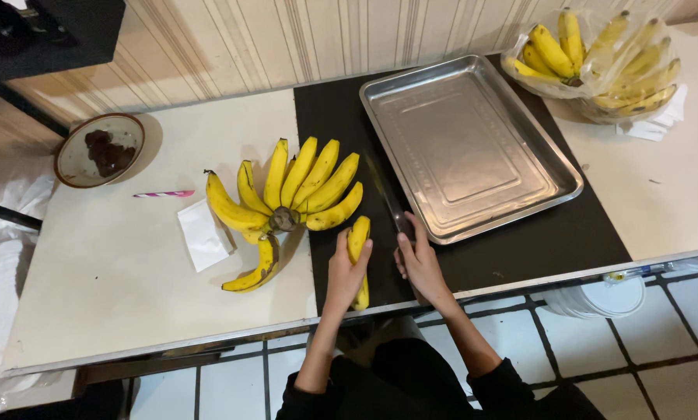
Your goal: The person slices bananas off a bunch using a knife and places them onto a metal tray.
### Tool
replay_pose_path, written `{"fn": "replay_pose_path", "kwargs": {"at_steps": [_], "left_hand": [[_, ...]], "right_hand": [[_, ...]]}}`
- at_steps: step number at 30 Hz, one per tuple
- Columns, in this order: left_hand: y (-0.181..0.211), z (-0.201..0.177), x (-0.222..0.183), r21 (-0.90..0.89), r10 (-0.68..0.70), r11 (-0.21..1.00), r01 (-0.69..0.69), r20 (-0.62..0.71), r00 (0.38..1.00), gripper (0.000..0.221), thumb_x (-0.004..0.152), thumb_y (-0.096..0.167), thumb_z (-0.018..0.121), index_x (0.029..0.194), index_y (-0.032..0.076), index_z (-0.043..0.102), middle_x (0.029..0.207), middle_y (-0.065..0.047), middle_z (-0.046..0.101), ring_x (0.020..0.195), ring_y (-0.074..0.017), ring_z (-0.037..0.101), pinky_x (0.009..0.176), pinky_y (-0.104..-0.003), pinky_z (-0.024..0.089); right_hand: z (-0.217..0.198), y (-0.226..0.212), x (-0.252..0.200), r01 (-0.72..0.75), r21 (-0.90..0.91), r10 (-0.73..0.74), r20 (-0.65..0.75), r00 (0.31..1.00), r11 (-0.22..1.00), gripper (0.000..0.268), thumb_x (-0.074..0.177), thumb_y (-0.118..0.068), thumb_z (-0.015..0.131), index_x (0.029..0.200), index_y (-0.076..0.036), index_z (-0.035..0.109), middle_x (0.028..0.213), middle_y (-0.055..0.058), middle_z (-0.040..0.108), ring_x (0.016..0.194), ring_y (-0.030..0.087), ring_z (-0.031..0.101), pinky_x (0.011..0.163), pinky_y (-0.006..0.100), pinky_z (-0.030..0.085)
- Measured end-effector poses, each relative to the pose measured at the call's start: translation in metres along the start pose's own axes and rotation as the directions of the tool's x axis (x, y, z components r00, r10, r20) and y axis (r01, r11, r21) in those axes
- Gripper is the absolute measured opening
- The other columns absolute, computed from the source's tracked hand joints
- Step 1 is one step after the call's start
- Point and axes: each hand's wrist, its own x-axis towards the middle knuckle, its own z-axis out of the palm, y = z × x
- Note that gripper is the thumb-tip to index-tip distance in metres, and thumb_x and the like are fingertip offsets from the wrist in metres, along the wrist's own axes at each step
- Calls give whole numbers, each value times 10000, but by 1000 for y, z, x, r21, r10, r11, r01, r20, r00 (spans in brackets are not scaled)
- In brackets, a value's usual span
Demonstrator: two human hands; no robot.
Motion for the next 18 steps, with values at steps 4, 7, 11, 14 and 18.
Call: {"fn": "replay_pose_path", "kwargs": {"at_steps": [4,7,11,14,18], "left_hand": [[28,36,37,-107,139,986,-130,78,987,587,973,280,518,1433,-24,319,1178,-375,546,1099,-498,580,845,-552,515],[39,85,84,-121,285,956,-268,161,945,680,935,133,532,1472,-96,184,1243,-408,462,1178,-531,508,959,-571,457],[62,144,123,119,250,950,-288,259,933,758,927,246,534,1516,3,124,1249,-365,458,1155,-535,537,914,-585,491],[52,175,151,254,221,924,-287,259,940,729,919,196,523,1517,16,148,1235,-341,452,1098,-527,581,822,-568,543],[27,181,165,363,265,866,-343,249,932,636,905,226,557,1447,-21,333,1208,-295,460,1129,-483,551,791,-563,544]], "right_hand": [[-11,2,-8,91,167,-63,-162,985,982,474,1042,-188,267,1478,-22,181,645,64,478,492,137,496,412,227,463],[-26,11,-15,250,278,-153,-326,933,927,491,1063,-289,232,1514,-125,127,623,68,451,453,134,471,401,221,444],[-33,-9,-25,317,261,-193,-409,892,912,471,1073,-289,217,1513,-141,141,642,81,456,462,139,475,420,227,441],[-38,4,-24,312,266,-189,-403,895,912,437,1073,-264,223,1483,-124,166,639,94,455,454,155,476,414,243,445],[-37,35,-21,261,376,-120,-357,926,889,323,1070,-285,255,1366,-157,274,635,119,457,433,180,473,383,274,440]]}}
